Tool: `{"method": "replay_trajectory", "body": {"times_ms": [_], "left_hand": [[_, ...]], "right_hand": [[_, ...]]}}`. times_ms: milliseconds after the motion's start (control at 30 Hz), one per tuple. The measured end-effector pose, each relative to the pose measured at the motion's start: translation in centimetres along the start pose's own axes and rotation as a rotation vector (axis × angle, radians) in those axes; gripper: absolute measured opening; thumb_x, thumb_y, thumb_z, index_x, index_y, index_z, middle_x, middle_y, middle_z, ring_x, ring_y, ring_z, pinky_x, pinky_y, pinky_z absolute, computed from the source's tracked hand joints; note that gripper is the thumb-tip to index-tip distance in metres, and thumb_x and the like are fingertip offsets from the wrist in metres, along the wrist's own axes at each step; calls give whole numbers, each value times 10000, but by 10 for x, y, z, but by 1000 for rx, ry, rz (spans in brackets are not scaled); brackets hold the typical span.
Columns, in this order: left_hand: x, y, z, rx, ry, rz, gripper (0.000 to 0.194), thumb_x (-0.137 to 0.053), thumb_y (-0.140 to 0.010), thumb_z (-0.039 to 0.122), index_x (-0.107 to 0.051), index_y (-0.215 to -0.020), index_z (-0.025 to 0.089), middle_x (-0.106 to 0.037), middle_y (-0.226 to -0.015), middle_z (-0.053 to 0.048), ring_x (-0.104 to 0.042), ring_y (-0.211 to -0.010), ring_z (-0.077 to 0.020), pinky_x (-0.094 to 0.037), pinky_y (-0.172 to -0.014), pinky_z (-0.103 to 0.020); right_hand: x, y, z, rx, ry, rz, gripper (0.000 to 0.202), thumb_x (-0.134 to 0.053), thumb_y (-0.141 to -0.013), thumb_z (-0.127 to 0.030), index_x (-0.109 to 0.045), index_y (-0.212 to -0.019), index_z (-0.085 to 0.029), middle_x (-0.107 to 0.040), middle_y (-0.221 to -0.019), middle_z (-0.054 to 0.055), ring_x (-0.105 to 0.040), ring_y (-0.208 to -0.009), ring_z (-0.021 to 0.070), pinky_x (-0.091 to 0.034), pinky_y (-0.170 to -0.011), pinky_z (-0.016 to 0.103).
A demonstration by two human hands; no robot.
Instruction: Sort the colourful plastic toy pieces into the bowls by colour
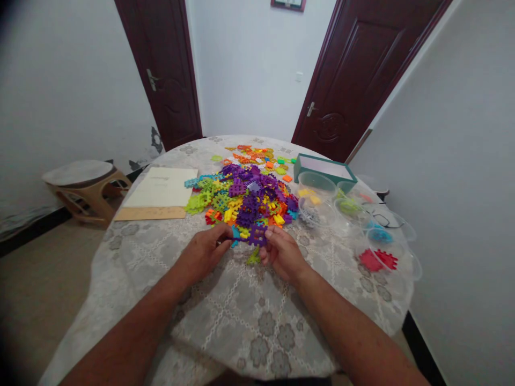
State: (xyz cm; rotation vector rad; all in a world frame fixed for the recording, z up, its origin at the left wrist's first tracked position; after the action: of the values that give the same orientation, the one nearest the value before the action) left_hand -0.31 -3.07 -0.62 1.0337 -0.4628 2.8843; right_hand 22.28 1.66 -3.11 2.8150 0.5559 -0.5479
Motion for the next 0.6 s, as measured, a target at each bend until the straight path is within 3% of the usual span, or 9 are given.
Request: {"method": "replay_trajectory", "body": {"times_ms": [133,233,367,500,600], "left_hand": [[-8,0,1,-284,-187,78,206,-457,-985,165,-656,-955,210,-697,-910,-57,-632,-889,-189,-489,-836,-320],[-13,0,1,-335,-221,125,213,-463,-1001,170,-669,-961,208,-711,-929,-75,-653,-924,-202,-513,-869,-336],[-15,-1,2,-302,-152,167,204,-474,-1021,210,-675,-989,205,-735,-970,-78,-684,-937,-199,-537,-890,-348],[-12,-1,8,-208,14,85,186,-525,-974,192,-682,-1072,216,-754,-1047,-69,-704,-988,-198,-550,-945,-378],[-12,-1,12,-7,245,-18,420,-602,-909,207,-598,-1329,224,-735,-1215,-101,-728,-1013,-211,-580,-936,-399]], "right_hand": [[-1,1,-7,-109,-39,-47,282,-804,-819,-384,-614,-922,-204,-679,-724,-9,-591,-495,106,-481,-404,192],[-1,4,-8,-104,29,-64,298,-812,-819,-401,-601,-893,-203,-658,-672,-15,-604,-508,112,-510,-433,193],[-5,5,-3,-112,89,-97,310,-801,-832,-422,-600,-917,-202,-644,-621,-24,-599,-486,112,-524,-451,198],[-8,2,3,-80,102,-54,348,-813,-805,-429,-569,-920,-208,-625,-596,-47,-565,-440,101,-495,-416,190],[-8,-1,8,-7,159,3,361,-799,-808,-432,-537,-939,-221,-612,-600,-66,-564,-446,103,-496,-413,193]]}}
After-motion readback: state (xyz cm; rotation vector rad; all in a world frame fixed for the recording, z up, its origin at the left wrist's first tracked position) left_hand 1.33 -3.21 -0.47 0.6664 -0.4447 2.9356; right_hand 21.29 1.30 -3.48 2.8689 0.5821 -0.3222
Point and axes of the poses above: each hand's wrist, its own y-axis away from the middle knuckle, its own x-axis out of the back of the hand, z = x × y, the point moved 1 cm from there along -y, towards the middle knuckle
